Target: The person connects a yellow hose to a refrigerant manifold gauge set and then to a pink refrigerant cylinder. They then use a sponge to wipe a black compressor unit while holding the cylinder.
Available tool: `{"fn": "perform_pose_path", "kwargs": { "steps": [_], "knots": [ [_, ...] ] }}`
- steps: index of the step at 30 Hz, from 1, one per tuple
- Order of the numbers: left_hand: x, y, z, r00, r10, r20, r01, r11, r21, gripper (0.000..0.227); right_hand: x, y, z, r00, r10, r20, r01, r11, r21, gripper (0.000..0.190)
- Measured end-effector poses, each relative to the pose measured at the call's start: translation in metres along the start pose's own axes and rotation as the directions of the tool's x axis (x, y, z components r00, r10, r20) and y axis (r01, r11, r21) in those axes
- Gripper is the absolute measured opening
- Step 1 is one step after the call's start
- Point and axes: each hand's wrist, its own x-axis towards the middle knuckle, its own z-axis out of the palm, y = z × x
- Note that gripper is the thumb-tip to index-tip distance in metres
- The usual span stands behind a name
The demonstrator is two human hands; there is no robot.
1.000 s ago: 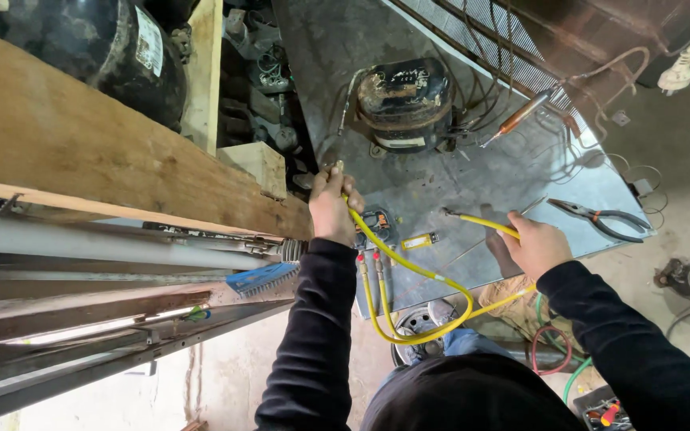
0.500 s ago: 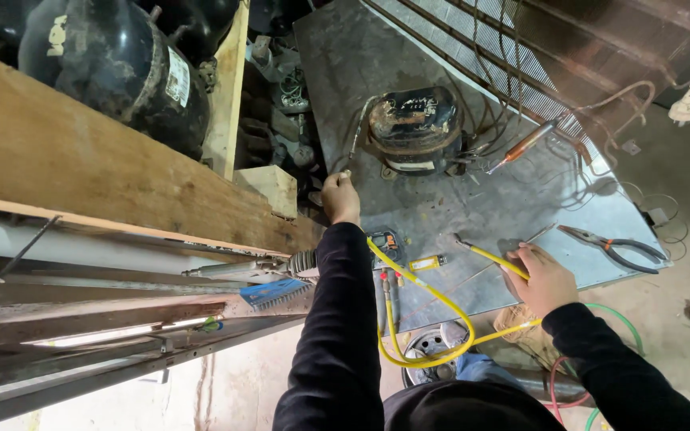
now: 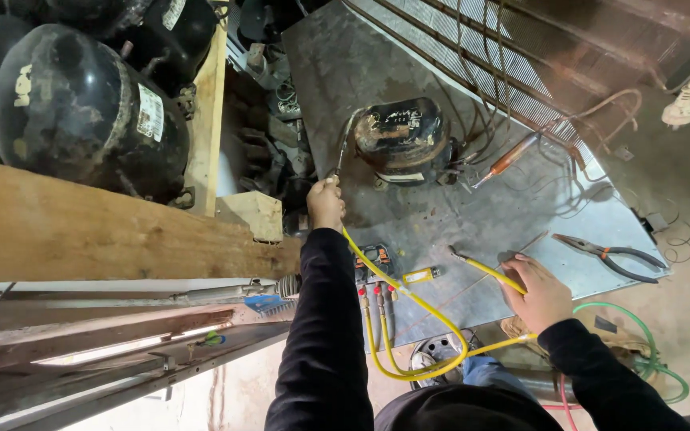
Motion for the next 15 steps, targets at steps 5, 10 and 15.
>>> {"fn": "perform_pose_path", "kwargs": {
  "steps": [5, 10, 15],
  "knots": [
    [-0.001, 0.003, 0.005, 1.0, 0.022, 0.007, -0.022, 1.0, 0.01, 0.02, 0.002, -0.002, -0.001, 1.0, 0.005, 0.003, -0.005, 1.0, 0.012, 0.03],
    [0.001, 0.015, 0.007, 1.0, -0.006, 0.01, 0.006, 0.998, 0.057, 0.025, 0.003, -0.003, -0.002, 1.0, 0.027, 0.007, -0.027, 1.0, 0.015, 0.03],
    [0.01, 0.013, 0.005, 0.999, 0.052, -0.012, -0.048, 0.975, 0.219, 0.019, 0.002, -0.002, -0.002, 1.0, -0.002, -0.008, 0.002, 0.999, 0.038, 0.028]
  ]
}}
